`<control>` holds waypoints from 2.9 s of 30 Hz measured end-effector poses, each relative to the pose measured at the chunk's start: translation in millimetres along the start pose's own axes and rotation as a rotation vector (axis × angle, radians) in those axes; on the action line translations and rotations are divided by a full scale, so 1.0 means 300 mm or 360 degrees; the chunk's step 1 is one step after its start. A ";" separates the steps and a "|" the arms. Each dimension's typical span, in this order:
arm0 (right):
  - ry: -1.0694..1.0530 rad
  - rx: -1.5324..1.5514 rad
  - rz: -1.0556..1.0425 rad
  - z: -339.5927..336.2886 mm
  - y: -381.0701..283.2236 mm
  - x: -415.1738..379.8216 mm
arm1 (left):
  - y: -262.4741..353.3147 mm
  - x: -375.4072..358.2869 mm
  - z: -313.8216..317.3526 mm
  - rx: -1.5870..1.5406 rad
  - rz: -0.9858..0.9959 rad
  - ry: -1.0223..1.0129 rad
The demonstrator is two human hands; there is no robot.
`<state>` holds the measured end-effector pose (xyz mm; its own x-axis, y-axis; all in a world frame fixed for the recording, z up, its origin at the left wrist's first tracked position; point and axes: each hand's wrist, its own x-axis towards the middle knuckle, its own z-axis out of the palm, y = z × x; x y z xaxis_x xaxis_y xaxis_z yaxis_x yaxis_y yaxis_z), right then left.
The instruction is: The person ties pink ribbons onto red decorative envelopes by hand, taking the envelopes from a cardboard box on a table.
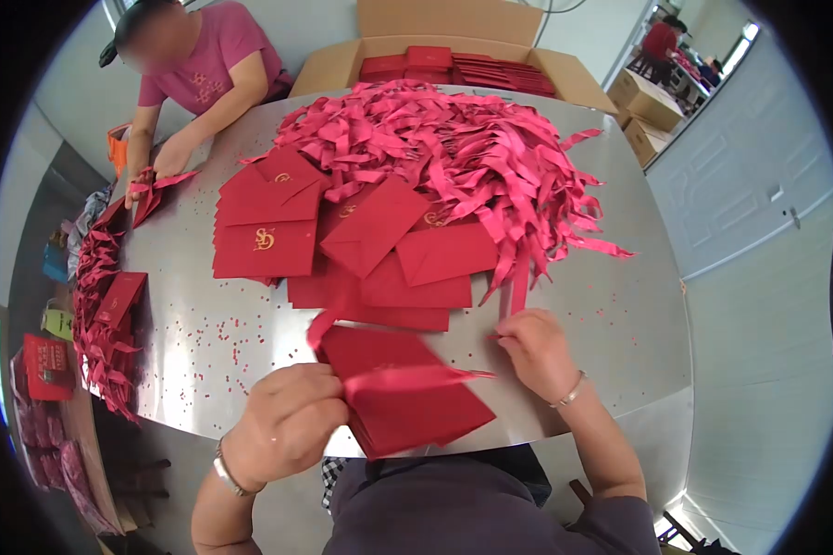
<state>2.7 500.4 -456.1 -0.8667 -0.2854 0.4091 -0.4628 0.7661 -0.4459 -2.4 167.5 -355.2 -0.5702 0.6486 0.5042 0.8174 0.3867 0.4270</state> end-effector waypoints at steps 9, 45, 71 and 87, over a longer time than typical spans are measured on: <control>-0.0262 0.0494 -0.0070 0.144 -0.301 0.018 | -0.165 -0.289 0.089 0.0370 -0.0615 0.0066; -0.0251 0.0380 -0.0043 0.253 -0.379 0.118 | -0.104 -0.174 0.211 -0.0572 -0.1456 -0.0107; -0.0592 -0.0166 -0.0387 0.269 -0.445 0.197 | -0.047 -0.205 0.299 -0.0196 -0.1173 0.0091; -0.0657 0.0457 0.0055 0.253 -0.439 0.162 | -0.155 -0.217 0.195 -0.1356 -0.1483 -0.0205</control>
<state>7.4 342.1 -437.9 -0.8570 -0.5109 0.0671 -0.4146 0.6064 -0.6785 1.5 145.6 -451.8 -0.8475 0.4362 -0.3024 -0.2267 0.2176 0.9493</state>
